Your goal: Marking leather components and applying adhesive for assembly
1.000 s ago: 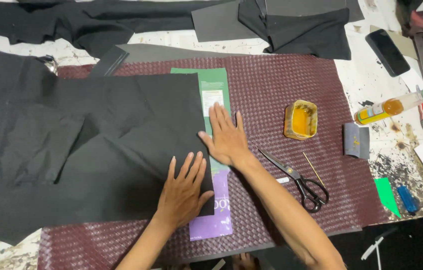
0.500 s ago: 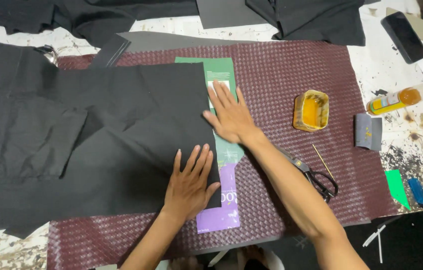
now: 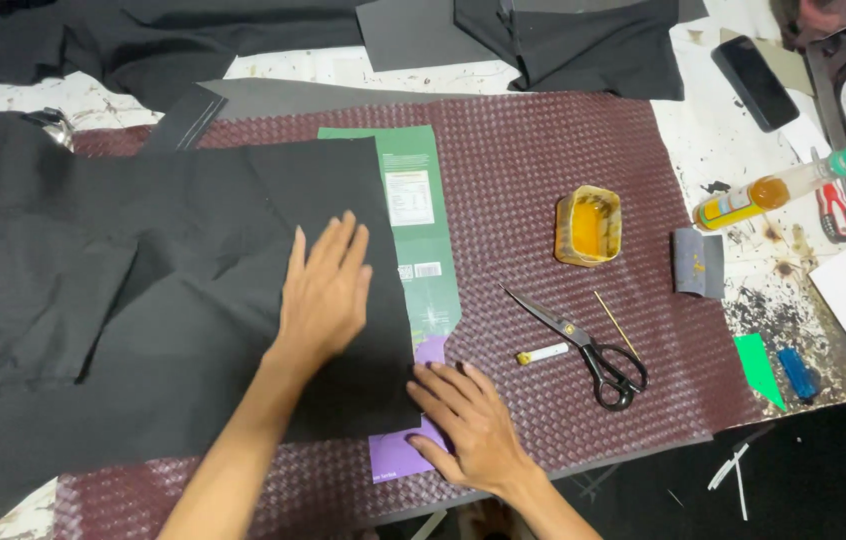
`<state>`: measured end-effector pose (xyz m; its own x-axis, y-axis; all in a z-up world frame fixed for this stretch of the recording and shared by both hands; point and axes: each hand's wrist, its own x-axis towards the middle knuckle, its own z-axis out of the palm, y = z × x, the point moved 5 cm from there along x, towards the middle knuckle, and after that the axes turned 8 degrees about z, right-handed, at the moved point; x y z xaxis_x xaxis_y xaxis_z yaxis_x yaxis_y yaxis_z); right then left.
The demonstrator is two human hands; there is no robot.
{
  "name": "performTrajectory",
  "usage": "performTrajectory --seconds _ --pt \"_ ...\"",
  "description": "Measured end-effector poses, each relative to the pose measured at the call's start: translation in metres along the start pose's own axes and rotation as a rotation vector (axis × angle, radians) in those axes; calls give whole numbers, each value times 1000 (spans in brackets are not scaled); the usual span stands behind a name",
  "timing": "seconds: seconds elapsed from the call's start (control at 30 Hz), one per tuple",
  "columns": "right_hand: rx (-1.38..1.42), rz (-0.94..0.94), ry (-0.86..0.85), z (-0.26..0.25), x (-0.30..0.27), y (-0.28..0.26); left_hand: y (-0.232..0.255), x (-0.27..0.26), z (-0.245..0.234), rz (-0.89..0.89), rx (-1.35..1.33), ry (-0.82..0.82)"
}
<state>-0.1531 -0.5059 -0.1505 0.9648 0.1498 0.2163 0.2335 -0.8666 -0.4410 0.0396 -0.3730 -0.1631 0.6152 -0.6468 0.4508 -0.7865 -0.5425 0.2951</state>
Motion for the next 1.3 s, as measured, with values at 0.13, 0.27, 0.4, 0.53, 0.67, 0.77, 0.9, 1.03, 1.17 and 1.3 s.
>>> performTrajectory --seconds 0.13,0.27,0.4,0.53,0.67,0.77,0.9,1.03,1.17,1.3 --pt "-4 -151 -11 1 -2 -9 -45 31 45 26 318 -146" --pt "36 -177 32 -4 -2 -9 -54 46 73 64 418 -345" --pt "72 -187 49 -5 -3 -9 -50 45 66 83 355 -331" --pt "81 -212 110 -8 -1 -10 -47 58 58 85 256 -258" --pt "93 -226 134 -9 -3 -10 -59 72 74 -4 191 -351" --pt "218 -206 148 -12 -8 -3 -60 73 74 20 203 -342" --pt "181 7 435 -44 -22 59 -54 70 70 45 198 -276" --pt "-163 302 216 -71 -30 107 -52 71 67 -27 188 -396" --pt "-127 303 127 -65 -36 133 -53 72 66 -68 180 -439" --pt "-21 296 246 -80 -38 135 -52 73 66 -60 184 -426"
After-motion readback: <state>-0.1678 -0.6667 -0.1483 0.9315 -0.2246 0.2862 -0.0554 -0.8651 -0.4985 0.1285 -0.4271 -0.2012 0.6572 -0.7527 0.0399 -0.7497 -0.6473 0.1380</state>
